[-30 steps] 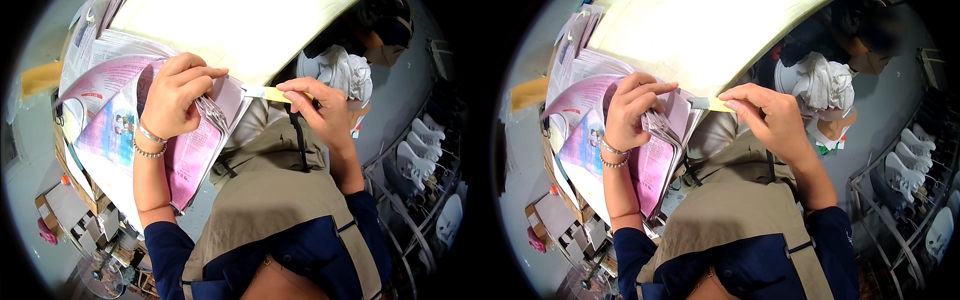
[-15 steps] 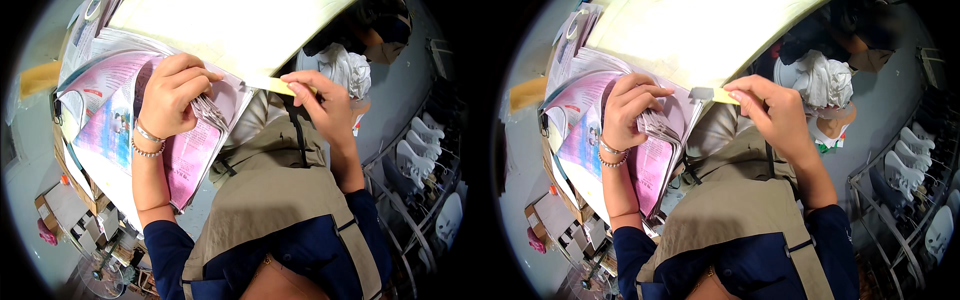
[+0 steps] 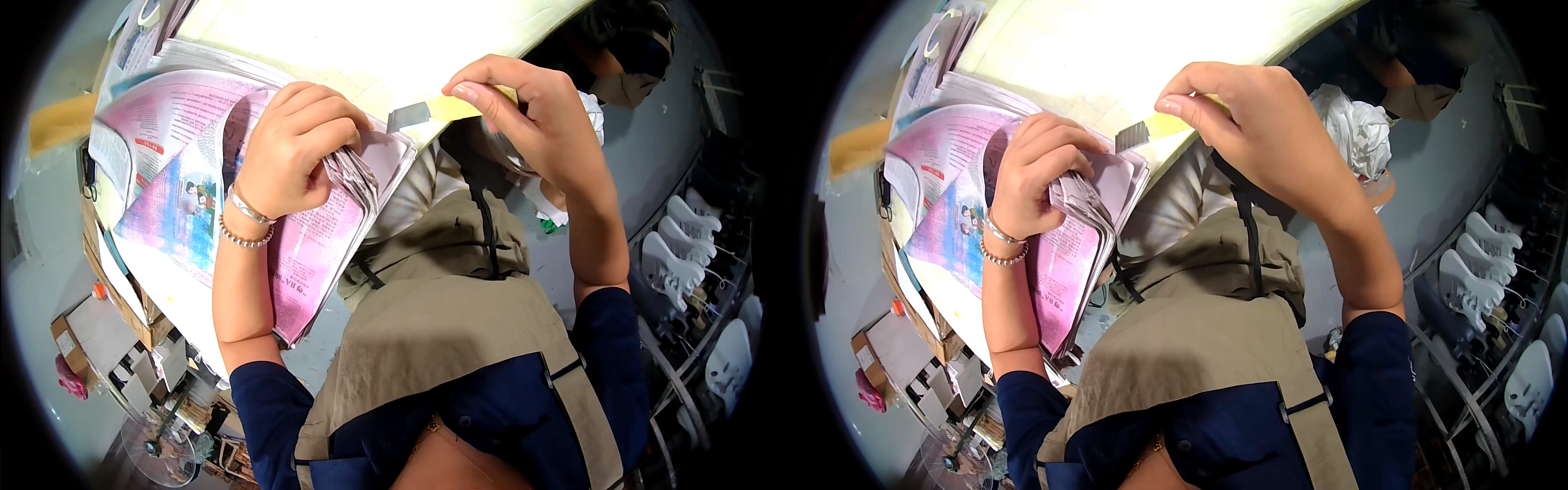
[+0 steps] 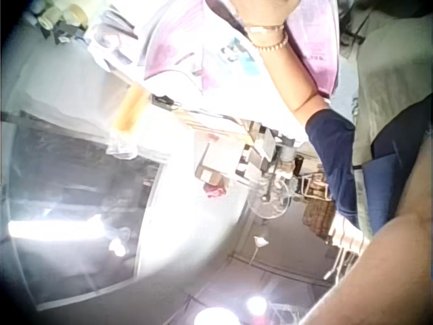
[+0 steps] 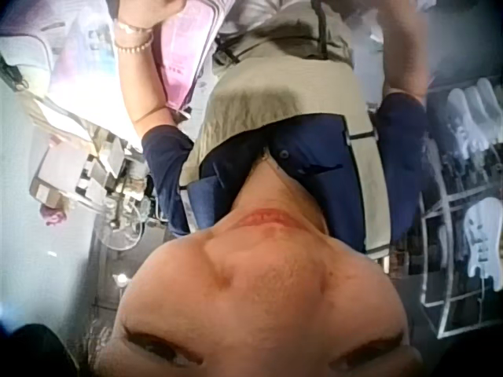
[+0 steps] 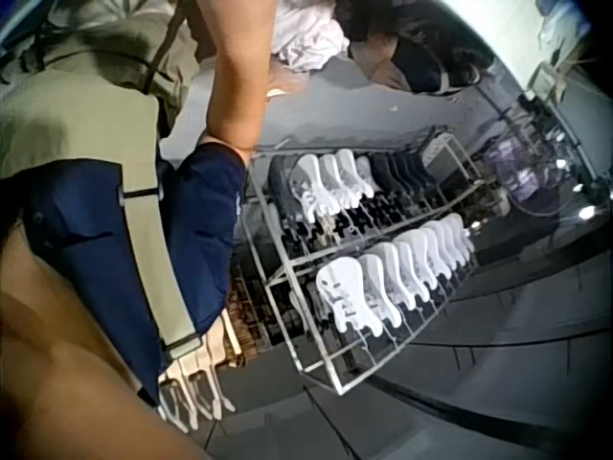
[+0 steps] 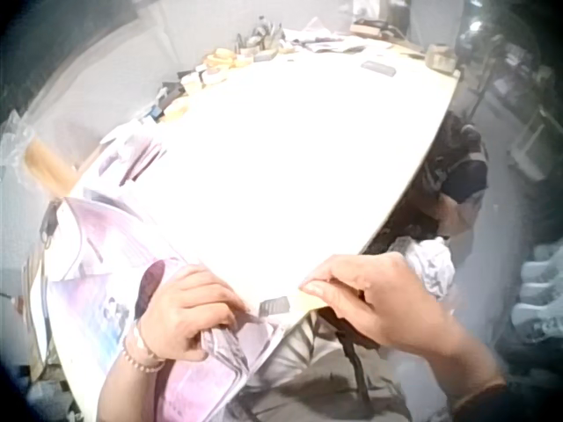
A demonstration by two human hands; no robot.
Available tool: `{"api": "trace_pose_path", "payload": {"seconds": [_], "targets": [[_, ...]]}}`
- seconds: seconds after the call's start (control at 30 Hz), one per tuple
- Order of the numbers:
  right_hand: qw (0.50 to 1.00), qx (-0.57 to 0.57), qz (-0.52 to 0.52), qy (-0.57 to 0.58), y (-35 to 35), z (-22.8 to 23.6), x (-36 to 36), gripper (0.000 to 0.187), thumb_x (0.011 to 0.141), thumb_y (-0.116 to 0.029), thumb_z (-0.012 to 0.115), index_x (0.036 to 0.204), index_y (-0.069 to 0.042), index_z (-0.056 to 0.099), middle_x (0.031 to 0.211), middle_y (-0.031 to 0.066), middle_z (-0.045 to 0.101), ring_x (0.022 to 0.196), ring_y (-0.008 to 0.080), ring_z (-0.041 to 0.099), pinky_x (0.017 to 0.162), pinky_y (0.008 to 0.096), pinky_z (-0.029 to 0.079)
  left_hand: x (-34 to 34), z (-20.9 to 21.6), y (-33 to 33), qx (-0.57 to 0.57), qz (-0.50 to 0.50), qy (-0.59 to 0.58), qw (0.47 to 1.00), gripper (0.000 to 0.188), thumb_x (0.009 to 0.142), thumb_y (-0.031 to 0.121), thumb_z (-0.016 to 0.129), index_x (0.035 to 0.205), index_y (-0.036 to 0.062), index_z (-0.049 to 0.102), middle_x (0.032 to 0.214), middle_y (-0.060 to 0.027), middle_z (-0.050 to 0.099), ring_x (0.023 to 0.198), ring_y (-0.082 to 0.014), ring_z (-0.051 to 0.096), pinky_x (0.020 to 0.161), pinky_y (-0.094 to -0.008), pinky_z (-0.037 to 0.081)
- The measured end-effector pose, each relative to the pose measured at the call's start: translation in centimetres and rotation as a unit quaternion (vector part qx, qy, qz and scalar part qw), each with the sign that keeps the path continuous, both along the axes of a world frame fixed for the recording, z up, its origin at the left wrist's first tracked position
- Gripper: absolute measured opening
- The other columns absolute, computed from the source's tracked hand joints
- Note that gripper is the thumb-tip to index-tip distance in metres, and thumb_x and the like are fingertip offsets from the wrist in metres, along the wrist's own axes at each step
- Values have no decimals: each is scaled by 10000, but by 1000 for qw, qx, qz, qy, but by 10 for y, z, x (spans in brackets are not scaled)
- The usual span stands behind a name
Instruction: The person applies glue to the spine of a stack of papers using a small brush. They hold the stack in their left hand and repeatedly dip the brush into a container to apply adhesive along the binding edge. The person works methodically, ensuring the glue covers the spine area of the paper stack.
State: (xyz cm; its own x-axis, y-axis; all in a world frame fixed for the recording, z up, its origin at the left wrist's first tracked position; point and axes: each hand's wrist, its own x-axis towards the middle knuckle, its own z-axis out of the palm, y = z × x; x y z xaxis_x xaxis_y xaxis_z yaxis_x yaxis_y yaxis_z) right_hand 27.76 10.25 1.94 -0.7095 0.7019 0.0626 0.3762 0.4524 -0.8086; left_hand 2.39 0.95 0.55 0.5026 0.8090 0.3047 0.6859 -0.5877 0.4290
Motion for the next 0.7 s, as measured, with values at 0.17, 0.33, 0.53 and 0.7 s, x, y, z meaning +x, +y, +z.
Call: {"api": "trace_pose_path", "payload": {"seconds": [0.17, 0.33, 0.53, 0.7], "targets": [[1000, 17, 11, -2, 4, 1, -2, 160, 939, -145, 606, 958, -11, 690, 731, 1, 615, 590, 51, 467, 534, 204, 370, 6, 3, 1, -3, 13, -26, 1000, 260, 476, -59, 498, 700, 72, 523, 853, -35, 635, 847, -270, 575, 776, -355, 439], [999, 22, 30, 3, 8, 0, -5, 167, 939, -156, 605, 960, -11, 686, 714, 1, 606, 590, 56, 458, 538, 210, 373, 5, 3, 0, -3, 13, -29, 999, 266, 477, -61, 498, 706, 71, 524, 853, -38, 633, 844, -274, 571, 777, -356, 438], [993, 12, 111, -50, 26, -4, -10, 224, 943, -222, 608, 965, -13, 686, 693, 2, 590, 584, 64, 475, 532, 221, 402, 5, 2, 0, -6, 12, -31, 999, 266, 487, -70, 503, 714, 65, 532, 865, -45, 629, 835, -277, 564, 777, -358, 438], [967, -124, 210, -75, 57, -18, -28, 261, 951, -266, 602, 943, -21, 690, 686, -12, 571, 578, 65, 451, 525, 211, 391, 1, -6, 4, -12, -4, -27, 1000, 251, 459, 50, 528, 710, 53, 533, 920, -79, 661, 843, -305, 580, 772, -375, 433]]}}
